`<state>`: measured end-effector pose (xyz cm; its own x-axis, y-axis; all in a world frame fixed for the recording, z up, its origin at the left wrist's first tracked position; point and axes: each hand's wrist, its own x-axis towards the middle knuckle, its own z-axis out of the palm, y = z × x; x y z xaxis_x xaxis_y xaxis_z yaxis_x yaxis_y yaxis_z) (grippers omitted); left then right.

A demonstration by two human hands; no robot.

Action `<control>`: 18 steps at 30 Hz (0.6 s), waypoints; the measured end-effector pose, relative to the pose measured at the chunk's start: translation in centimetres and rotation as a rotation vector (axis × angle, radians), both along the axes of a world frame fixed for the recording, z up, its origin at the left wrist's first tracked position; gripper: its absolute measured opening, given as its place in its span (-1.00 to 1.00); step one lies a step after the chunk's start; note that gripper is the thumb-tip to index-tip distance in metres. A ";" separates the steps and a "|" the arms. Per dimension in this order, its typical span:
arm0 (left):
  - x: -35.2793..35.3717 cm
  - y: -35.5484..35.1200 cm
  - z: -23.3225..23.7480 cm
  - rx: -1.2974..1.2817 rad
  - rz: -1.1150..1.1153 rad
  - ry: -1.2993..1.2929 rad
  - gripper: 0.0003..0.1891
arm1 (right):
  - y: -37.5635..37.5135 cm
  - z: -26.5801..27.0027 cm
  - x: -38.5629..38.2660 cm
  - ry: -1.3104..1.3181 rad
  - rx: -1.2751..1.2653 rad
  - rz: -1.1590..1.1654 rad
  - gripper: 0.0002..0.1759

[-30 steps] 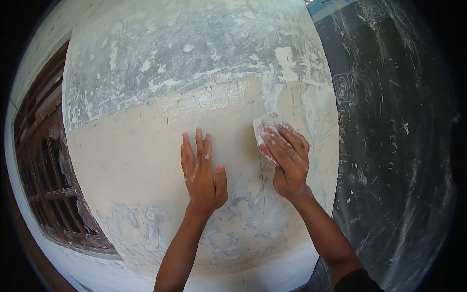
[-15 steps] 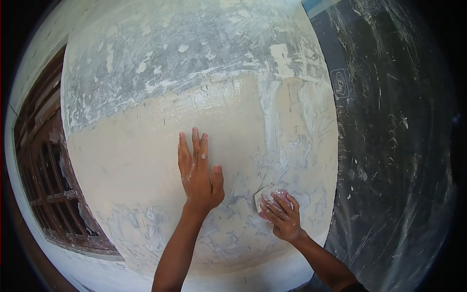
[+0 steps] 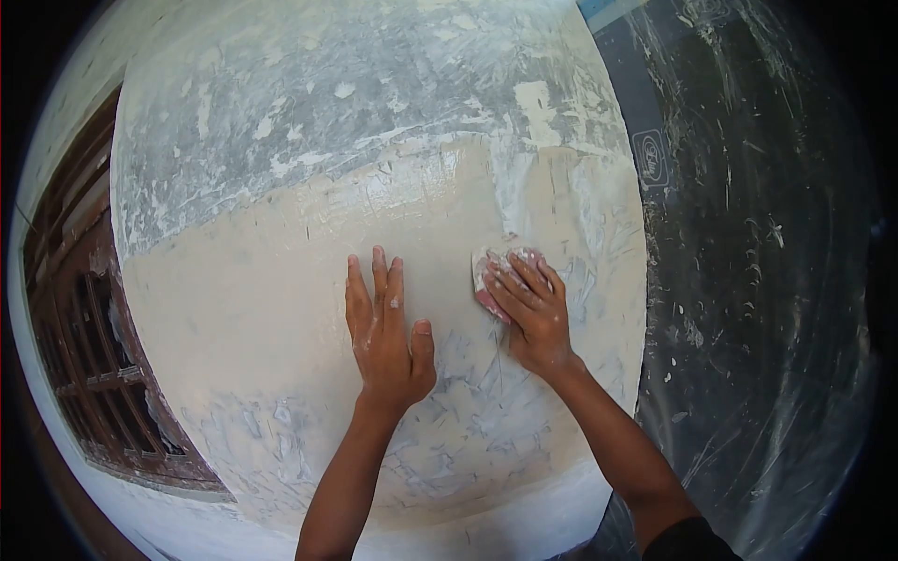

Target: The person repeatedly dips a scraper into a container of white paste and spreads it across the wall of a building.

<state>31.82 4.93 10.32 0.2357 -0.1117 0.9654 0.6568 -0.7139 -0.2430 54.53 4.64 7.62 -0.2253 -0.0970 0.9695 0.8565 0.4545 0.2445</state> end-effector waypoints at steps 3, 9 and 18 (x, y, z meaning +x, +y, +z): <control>-0.2 -0.1 0.2 0.013 0.011 0.013 -0.38 | -1.5 -12.0 0.1 -0.014 -0.157 -0.063 -0.37; 0.4 -0.5 0.4 0.005 -0.036 -0.005 -0.37 | -4.9 -7.9 -0.8 0.056 -0.012 0.023 -0.45; 0.1 -1.0 -1.2 -0.026 -0.020 -0.042 -0.31 | -0.4 -7.7 -2.4 0.036 -0.103 0.024 -0.31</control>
